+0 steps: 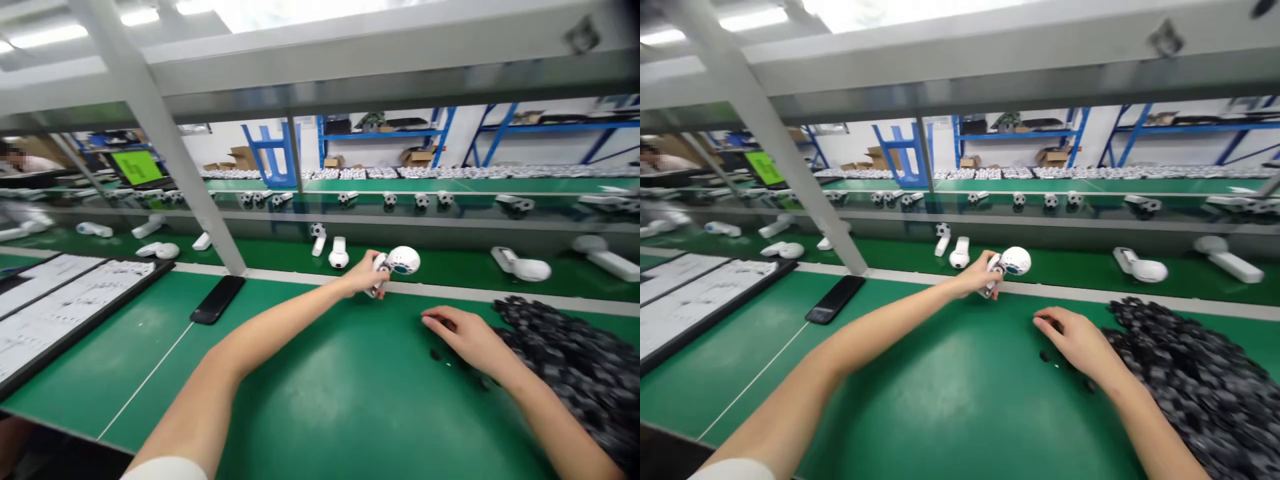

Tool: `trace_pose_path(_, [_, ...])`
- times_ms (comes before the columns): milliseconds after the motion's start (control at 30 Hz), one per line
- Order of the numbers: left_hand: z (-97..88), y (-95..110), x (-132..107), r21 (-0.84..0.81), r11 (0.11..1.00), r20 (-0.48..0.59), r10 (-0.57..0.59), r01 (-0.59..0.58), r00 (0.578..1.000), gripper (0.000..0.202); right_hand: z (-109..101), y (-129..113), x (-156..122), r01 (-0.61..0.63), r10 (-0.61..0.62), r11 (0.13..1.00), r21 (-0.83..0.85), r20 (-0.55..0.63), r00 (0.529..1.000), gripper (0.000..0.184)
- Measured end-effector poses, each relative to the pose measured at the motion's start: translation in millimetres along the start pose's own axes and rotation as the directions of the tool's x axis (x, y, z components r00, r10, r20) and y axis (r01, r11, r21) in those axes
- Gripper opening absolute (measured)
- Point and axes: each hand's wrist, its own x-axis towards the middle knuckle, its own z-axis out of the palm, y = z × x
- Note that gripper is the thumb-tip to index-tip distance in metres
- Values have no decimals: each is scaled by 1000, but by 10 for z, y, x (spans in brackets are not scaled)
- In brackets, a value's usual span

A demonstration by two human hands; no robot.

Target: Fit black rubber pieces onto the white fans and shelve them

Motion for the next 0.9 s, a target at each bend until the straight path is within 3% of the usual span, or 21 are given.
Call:
trace_pose_path(67, [14, -203, -415, -134, 990, 43, 49, -43, 998, 45, 103, -118, -23, 11, -10, 1000, 22, -16, 1000, 48])
trace_pose_path(100, [21, -310, -620, -288, 955, 118, 110, -72, 987, 45, 172, -204, -47, 42, -41, 998, 43, -23, 999, 55])
trace_pose_path(167, [33, -499, -986, -457, 888, 207, 150, -40, 967, 51, 333, -413, -113, 166, -162, 979, 117, -45, 986, 72])
trace_pose_path(200, [37, -566, -1138, -465, 885, 227, 137, -17, 964, 52, 416, -524, -151, 242, -234, 956, 168, -62, 970, 84])
trace_pose_path(267, [38, -627, -1368, -326, 944, 200, 118, -47, 973, 54, 563, -729, -223, 357, -334, 898, 259, -128, 934, 101])
trace_pose_path(333, [22, -597, -1514, -98, 987, 138, 141, -128, 980, 53, 658, -879, -271, 422, -403, 855, 302, -127, 906, 99])
trace_pose_path(400, [-4, -520, -1608, 54, 981, 123, 177, -185, 976, 48, 694, -954, -285, 427, -412, 831, 356, -122, 903, 83])
trace_pose_path(467, [-22, -453, -1676, 86, 967, 192, 220, -240, 956, 41, 681, -961, -266, 365, -327, 823, 434, -164, 931, 69])
trace_pose_path(567, [-4, -429, -1739, -14, 953, 314, 292, -303, 903, 40, 568, -889, -195, 231, -181, 828, 511, -146, 973, 63])
trace_pose_path(633, [34, -453, -1740, -149, 952, 307, 301, -267, 903, 46, 414, -800, -144, 162, -134, 852, 498, -91, 987, 63])
trace_pose_path(700, [72, -487, -1706, -345, 919, 264, 288, -189, 920, 46, 208, -678, -114, 91, -47, 906, 413, -117, 992, 62])
trace_pose_path(800, [94, -540, -1615, -576, 817, 273, 228, -31, 935, 53, -88, -459, -110, -13, 21, 996, 86, -89, 996, 44])
trace_pose_path(900, [65, -594, -1523, -493, 870, 171, 127, -27, 977, 62, -217, -266, -105, -35, 38, 994, -107, 28, 999, 31])
